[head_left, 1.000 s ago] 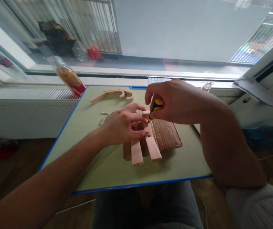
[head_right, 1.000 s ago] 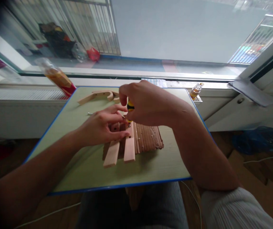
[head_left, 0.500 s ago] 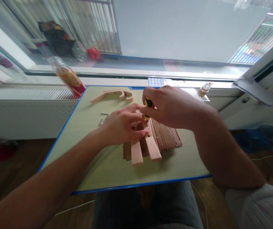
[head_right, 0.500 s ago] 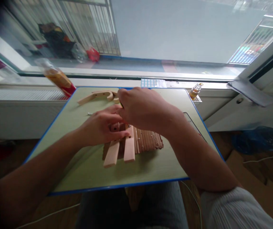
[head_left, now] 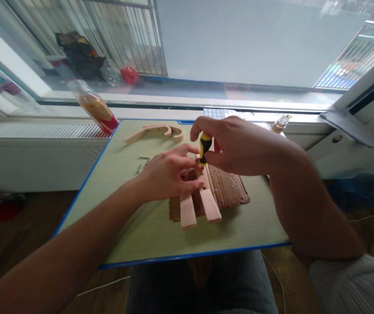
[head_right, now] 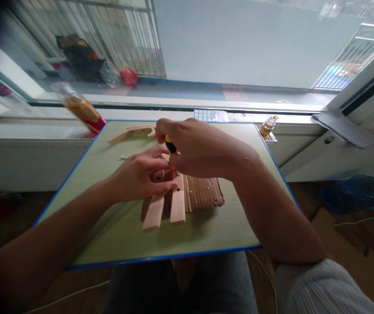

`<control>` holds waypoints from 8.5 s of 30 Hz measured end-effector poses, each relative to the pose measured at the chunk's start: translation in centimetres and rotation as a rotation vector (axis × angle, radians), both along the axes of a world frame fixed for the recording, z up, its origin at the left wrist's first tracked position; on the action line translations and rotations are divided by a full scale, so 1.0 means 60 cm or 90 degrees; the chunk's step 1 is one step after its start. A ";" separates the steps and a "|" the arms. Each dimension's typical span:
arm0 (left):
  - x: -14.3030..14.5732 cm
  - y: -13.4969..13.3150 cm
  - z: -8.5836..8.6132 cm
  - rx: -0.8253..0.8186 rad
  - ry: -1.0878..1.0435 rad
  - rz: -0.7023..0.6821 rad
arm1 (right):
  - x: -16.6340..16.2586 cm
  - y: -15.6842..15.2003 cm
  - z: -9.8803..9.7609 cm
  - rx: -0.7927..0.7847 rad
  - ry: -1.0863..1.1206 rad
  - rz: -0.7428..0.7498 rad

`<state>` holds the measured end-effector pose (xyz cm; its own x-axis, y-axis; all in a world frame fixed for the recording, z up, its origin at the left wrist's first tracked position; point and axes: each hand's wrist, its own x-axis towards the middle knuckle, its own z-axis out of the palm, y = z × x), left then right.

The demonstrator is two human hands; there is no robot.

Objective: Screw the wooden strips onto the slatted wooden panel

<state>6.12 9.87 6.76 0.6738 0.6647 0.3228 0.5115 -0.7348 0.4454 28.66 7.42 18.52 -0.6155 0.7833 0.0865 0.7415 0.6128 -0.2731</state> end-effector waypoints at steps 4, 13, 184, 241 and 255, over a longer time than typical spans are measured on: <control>0.001 -0.001 0.002 -0.002 -0.002 0.007 | -0.005 0.000 -0.002 0.022 -0.022 -0.028; 0.001 -0.002 0.004 -0.018 0.007 0.011 | 0.000 0.004 -0.007 0.046 -0.058 -0.047; -0.005 0.005 0.013 -0.012 0.061 0.005 | 0.015 0.006 -0.156 -0.086 0.573 -0.078; -0.003 -0.001 0.008 0.007 0.044 0.027 | 0.002 0.012 -0.167 -0.408 0.790 -0.043; -0.003 -0.001 0.009 0.007 0.054 0.020 | 0.024 0.017 -0.165 -0.294 0.682 -0.040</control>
<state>5.92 9.82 7.30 0.6778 0.6826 0.2733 0.5699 -0.7226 0.3913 30.10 8.41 8.60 -0.3591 0.9028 0.2365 0.0219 0.2615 -0.9649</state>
